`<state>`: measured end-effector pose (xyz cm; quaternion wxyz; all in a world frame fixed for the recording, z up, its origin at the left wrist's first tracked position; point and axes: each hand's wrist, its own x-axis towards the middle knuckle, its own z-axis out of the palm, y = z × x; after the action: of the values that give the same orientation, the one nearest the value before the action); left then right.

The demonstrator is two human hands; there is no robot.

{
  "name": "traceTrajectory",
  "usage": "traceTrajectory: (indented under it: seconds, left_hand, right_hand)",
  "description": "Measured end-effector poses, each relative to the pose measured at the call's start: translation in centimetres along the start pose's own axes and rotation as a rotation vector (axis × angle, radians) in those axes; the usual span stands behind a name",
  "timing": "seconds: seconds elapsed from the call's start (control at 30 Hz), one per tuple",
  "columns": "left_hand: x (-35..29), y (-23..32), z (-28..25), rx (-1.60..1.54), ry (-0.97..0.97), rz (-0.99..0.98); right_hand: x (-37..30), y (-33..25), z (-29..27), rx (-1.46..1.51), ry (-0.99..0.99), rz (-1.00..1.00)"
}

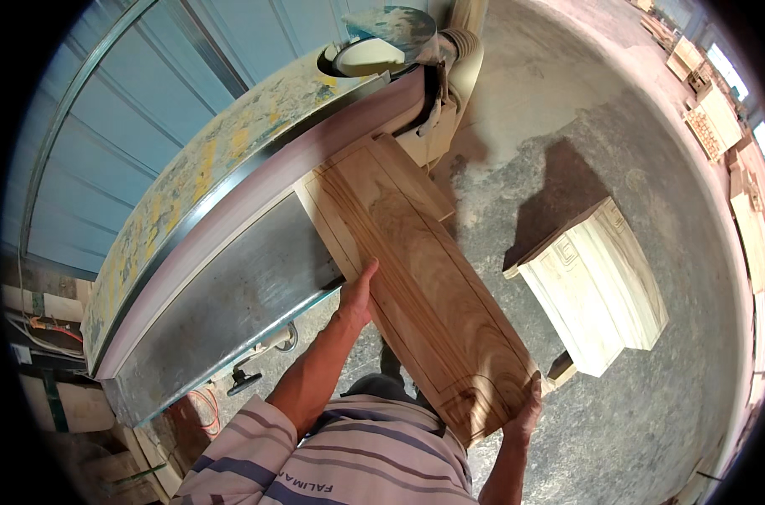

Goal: The person sands the surfaces and edges of a wooden board using a belt sander, turns it over to sand the other side, and then applies a liquid from a bottle to the edge of the board.

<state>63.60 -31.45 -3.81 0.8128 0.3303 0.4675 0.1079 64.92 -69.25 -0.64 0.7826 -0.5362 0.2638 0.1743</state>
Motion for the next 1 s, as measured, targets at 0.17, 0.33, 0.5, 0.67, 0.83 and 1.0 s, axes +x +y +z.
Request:
traceTrajectory:
  seconds: [0.17,0.33,0.5,0.67,0.83,1.0]
  left_hand:
    - [0.9,-0.4,-0.7,0.003,-0.008,-0.006]
    - [1.2,-0.1,-0.7,-0.026,-0.013,-0.001]
    - [1.0,-1.4,-1.0,-0.063,-0.058,0.042]
    - [-1.1,-2.3,0.2,-0.006,0.006,-0.043]
    - [-0.8,-2.0,0.1,-0.057,-0.06,0.019]
    - [0.7,-1.0,-0.8,-0.038,-0.026,-0.02]
  right_hand:
    - [0.3,0.4,-0.4,-0.006,-0.032,-0.061]
    - [0.4,0.3,-0.4,-0.01,-0.053,-0.029]
    - [0.0,-0.2,-1.0,-0.043,-0.115,-0.015]
    - [-0.4,-0.1,-3.3,-0.072,-0.047,-0.038]
    - [-0.7,-0.4,-2.0,-0.023,-0.01,-0.076]
    - [-0.2,-0.5,-0.5,-0.011,-0.078,-0.033]
